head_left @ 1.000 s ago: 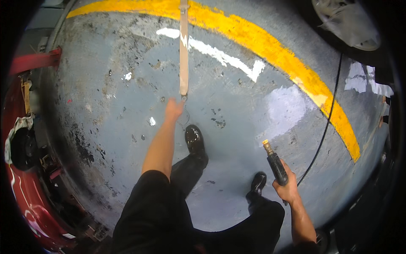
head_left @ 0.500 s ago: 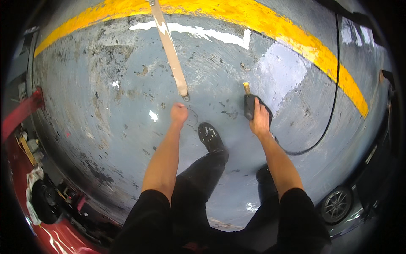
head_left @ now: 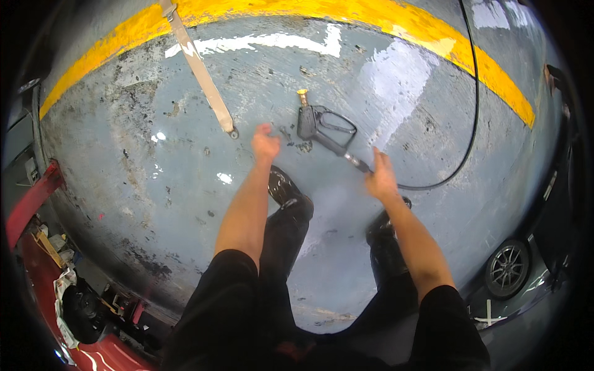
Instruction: The person cleans a beige seatbelt by spraying it with a pressure washer and scrubbing it with a pink toothbrush. The seatbelt is held taut while the person moves along its length to clean both sides.
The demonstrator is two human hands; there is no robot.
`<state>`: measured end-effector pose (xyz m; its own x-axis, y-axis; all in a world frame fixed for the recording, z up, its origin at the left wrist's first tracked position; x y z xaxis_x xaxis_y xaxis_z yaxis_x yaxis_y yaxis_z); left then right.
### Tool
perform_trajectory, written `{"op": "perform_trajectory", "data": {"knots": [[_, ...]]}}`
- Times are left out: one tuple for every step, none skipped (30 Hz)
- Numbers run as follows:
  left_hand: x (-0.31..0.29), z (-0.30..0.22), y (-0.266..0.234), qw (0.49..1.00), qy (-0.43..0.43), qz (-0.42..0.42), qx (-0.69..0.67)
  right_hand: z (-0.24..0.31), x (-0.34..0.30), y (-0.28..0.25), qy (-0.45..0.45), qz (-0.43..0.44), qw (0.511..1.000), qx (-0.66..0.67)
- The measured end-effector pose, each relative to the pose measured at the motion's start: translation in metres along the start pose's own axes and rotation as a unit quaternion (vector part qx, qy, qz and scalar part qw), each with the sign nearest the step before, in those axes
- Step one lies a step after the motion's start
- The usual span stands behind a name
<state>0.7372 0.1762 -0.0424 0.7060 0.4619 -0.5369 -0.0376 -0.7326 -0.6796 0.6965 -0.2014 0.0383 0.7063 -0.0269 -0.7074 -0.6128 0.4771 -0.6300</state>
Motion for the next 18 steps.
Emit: {"op": "perform_trajectory", "data": {"knots": [[-0.010, 0.002, -0.013, 1.000, 0.003, -0.019, 0.005, -0.024, -0.018, -0.013, 0.015, -0.002, 1.000, 0.002], [-0.024, 0.014, -0.019, 0.999, -0.047, 0.015, -0.011, -0.048, -0.039, -0.028, 0.031, -0.007, 1.000, 0.003], [-0.042, 0.024, -0.028, 0.994, -0.093, 0.049, -0.029, -0.073, -0.062, -0.040, 0.062, 0.004, 0.998, 0.009], [-0.061, 0.010, -0.042, 0.994, -0.046, 0.072, 0.071, -0.103, -0.090, -0.053, 0.097, 0.010, 0.995, 0.015], [-0.083, -0.006, -0.057, 0.981, 0.004, 0.091, 0.168, -0.142, -0.118, -0.058, 0.103, -0.015, 0.994, 0.014], [-0.107, -0.003, -0.086, 0.983, 0.008, 0.068, 0.169, -0.171, -0.141, -0.053, 0.098, -0.034, 0.995, 0.015], [-0.137, 0.010, -0.120, 0.984, 0.007, 0.040, 0.172, -0.177, -0.164, -0.052, 0.067, -0.021, 0.997, 0.026], [-0.167, 0.020, -0.152, 0.985, 0.025, 0.034, 0.169, -0.183, -0.187, -0.063, 0.038, -0.009, 0.999, 0.036], [-0.194, -0.020, -0.146, 0.973, -0.011, 0.129, 0.189, -0.205, -0.224, -0.089, 0.066, -0.015, 0.996, 0.065], [-0.218, -0.002, -0.187, 0.939, 0.033, 0.099, 0.327, -0.196, -0.250, -0.102, 0.053, 0.010, 0.992, 0.116], [-0.241, -0.026, -0.195, 0.943, 0.010, 0.108, 0.315, -0.215, -0.283, -0.125, 0.097, 0.002, 0.984, 0.149], [-0.268, -0.031, -0.211, 0.925, -0.002, 0.147, 0.351, -0.227, -0.315, -0.144, 0.130, 0.004, 0.973, 0.189], [-0.302, -0.060, -0.219, 0.899, 0.074, 0.132, 0.410, -0.247, -0.342, -0.168, 0.166, -0.001, 0.960, 0.227], [-0.342, -0.071, -0.227, 0.893, 0.072, 0.146, 0.419, -0.270, -0.374, -0.195, 0.172, -0.025, 0.955, 0.241], [-0.377, -0.081, -0.233, 0.893, 0.043, 0.160, 0.418, -0.297, -0.404, -0.220, 0.183, -0.054, 0.947, 0.259], [-0.411, -0.090, -0.238, 0.892, 0.013, 0.167, 0.419, -0.322, -0.427, -0.247, 0.193, -0.084, 0.937, 0.278], [-0.441, -0.098, -0.238, 0.886, 0.000, 0.174, 0.431, -0.344, -0.453, -0.276, 0.227, -0.083, 0.927, 0.288], [-0.470, -0.121, -0.230, 0.890, -0.008, 0.163, 0.427, -0.372, -0.474, -0.310, 0.260, -0.090, 0.914, 0.297]]}}
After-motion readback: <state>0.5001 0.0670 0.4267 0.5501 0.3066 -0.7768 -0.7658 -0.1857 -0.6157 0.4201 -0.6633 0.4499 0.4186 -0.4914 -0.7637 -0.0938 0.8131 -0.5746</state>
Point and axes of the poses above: each hand's wrist, its own x-axis towards the middle knuckle, its own y-axis out of the palm, z = x × y, the point moved 9 cm from there along x, towards the middle knuckle, and after that the axes turned 1 degree about -x, right-handed, at the moved point
